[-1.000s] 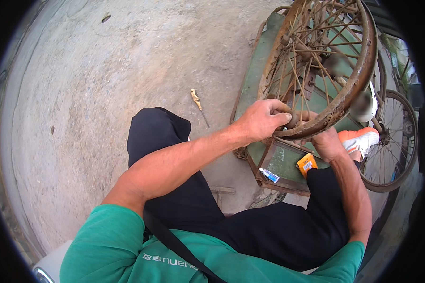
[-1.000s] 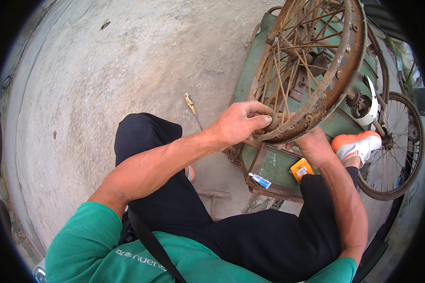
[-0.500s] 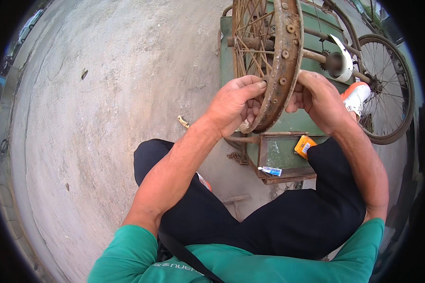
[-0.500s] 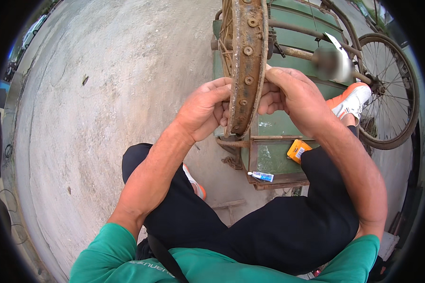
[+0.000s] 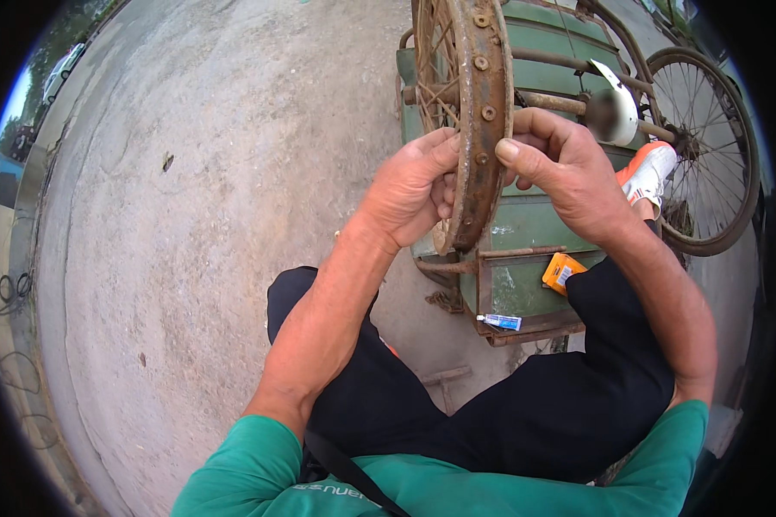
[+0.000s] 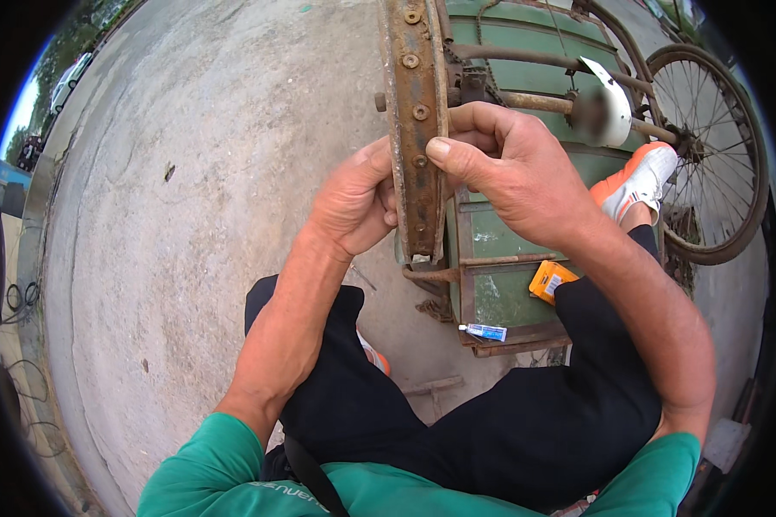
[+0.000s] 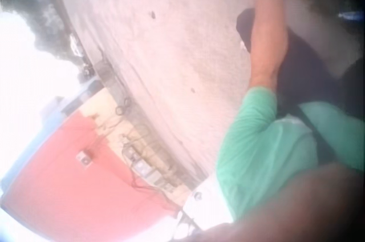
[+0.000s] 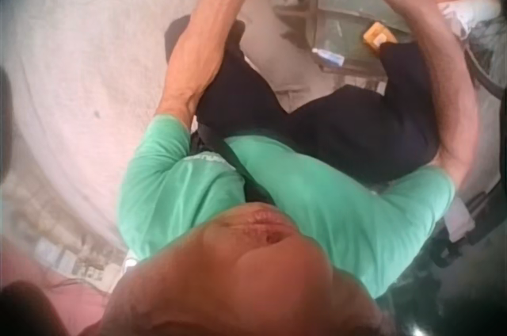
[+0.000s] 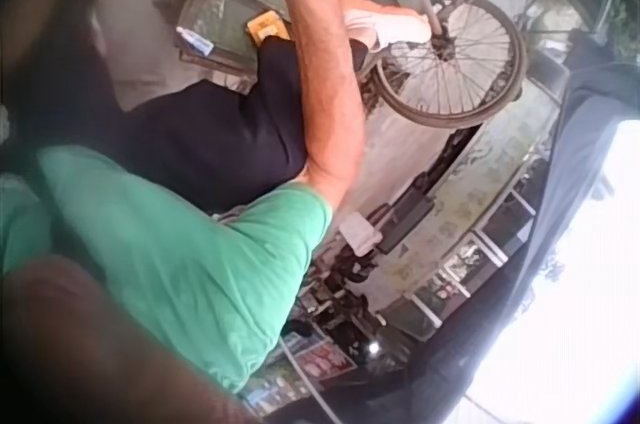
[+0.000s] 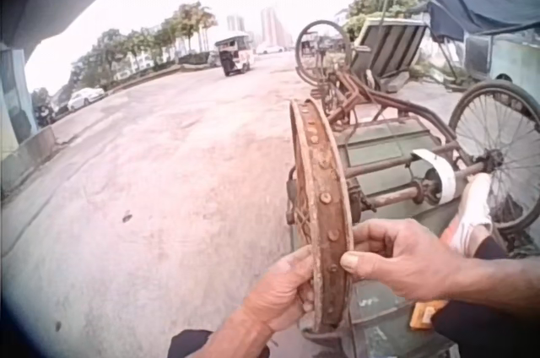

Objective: The person sits on the ground and works on a bicycle wheel mounted on a green cart. They repeatedly press and adjust the tire bead with both hands, rotating the wheel to different sections. A screwdriver and small containers are visible nearby.

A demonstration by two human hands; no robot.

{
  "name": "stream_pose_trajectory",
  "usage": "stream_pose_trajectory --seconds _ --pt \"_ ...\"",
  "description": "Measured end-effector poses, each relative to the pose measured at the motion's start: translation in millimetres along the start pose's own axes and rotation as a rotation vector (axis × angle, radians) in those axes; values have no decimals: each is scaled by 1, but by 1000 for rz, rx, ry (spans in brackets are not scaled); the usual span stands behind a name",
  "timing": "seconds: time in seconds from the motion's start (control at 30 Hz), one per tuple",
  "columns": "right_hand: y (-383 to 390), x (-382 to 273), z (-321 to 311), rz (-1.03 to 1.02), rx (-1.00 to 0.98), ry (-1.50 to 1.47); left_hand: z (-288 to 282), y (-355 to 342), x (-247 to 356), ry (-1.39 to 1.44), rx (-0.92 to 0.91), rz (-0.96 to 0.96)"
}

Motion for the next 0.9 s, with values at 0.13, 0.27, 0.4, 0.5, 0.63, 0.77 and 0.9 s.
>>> stream_pose_trajectory --seconds 0.13,0.27,0.4,0.5,0.63,0.77,0.9 --pt "3 4 3 48 -17 -12 -9 4 -8 -109 66 -2" --pt "9 10 3 129 -19 -17 -13 10 -1 -347 102 -41" --pt "10 19 8 228 -24 -20 -20 12 4 -583 118 -117" --pt "12 25 16 251 -46 -55 -22 15 1 -570 91 -138" --pt "14 34 20 349 -85 16 -23 22 6 -936 183 -32" --pt "17 40 21 392 -57 141 -20 27 22 -1107 143 124" --pt "14 41 28 359 -113 208 -23 39 23 -1061 206 189"
Point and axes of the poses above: each hand's wrist, its own y-axis away from the middle knuckle, its own z-axis out of the palm, x = y × z, the point moved 5 cm from there along -y, towards the middle knuckle, and after that the axes turned 9 degrees about -y, right-handed, at the moved point
